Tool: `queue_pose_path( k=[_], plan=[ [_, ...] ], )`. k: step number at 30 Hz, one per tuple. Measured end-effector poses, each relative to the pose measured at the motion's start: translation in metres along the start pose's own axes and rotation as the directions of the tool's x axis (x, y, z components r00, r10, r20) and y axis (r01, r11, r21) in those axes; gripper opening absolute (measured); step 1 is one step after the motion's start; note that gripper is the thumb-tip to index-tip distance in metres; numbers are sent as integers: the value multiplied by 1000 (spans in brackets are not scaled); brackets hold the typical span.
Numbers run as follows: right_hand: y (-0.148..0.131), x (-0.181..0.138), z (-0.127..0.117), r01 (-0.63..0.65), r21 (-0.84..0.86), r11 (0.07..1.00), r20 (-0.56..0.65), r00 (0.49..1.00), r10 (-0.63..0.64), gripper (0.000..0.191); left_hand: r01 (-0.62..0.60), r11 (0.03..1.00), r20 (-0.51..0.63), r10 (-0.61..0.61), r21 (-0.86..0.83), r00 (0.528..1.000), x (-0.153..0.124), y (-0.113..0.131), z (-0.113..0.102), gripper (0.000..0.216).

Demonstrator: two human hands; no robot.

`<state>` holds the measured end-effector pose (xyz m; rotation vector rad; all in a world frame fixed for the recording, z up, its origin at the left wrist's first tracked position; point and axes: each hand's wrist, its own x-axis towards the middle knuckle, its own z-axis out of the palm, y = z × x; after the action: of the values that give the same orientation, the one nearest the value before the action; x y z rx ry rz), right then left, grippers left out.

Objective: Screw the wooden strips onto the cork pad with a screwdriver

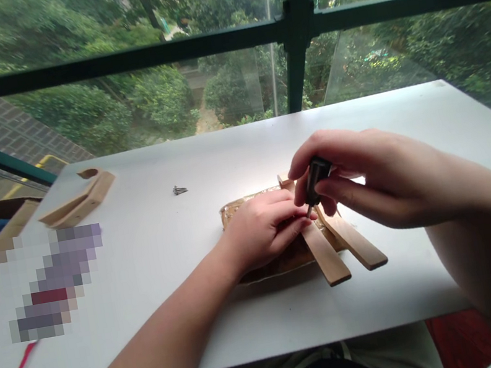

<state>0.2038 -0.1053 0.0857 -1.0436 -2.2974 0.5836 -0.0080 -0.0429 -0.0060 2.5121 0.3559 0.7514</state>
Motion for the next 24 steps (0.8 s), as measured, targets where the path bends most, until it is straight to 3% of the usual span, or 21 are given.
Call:
queue_pose_path(
  k=[5,8,16,24],
  plan=[
    [-1,2,4,15,-66,998,-48,999,-19,15,2,1000,-9,-2,7,1000,-1,-1,1,17],
    [-2,2,7,22,-65,998,-64,998,-26,14,31,999,-74,-30,13,997,0,0,1,23],
    [-1,4,13,30,-113,993,-119,992,-44,11,-50,998,-180,57,44,982,1,5,-1,20],
    [-1,7,18,132,-41,990,-136,981,-137,13,-118,991,-206,129,66,970,3,2,-1,16]
  ],
)
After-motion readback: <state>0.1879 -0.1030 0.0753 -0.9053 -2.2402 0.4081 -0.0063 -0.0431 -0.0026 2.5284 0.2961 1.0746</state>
